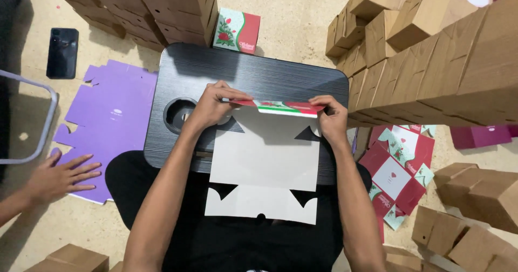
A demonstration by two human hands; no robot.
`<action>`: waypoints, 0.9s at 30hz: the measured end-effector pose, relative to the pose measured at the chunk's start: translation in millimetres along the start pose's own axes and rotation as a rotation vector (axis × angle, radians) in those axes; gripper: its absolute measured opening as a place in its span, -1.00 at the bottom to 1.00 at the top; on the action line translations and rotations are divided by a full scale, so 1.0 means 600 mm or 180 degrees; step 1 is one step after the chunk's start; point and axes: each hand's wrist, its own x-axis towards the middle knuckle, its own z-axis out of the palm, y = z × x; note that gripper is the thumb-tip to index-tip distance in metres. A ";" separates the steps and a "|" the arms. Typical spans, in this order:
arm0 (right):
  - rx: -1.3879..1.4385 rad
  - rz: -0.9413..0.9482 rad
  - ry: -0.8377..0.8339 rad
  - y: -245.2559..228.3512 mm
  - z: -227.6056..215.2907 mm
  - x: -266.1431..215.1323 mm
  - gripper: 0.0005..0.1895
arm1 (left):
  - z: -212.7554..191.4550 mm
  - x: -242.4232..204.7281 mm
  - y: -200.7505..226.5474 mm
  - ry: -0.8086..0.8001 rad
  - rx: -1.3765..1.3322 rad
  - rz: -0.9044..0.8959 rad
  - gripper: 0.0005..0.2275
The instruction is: The person assembles a flat-pack cardboard box by folding along pre-scored lines and tucking flaps to form a closed container. They repeat the process with a second box, placing each finished unit aside.
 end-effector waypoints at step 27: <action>-0.1876 -0.1148 -0.1046 -0.031 -0.026 -0.067 -0.47 | 0.038 -0.064 0.029 -0.0589 0.2219 0.0407 -0.63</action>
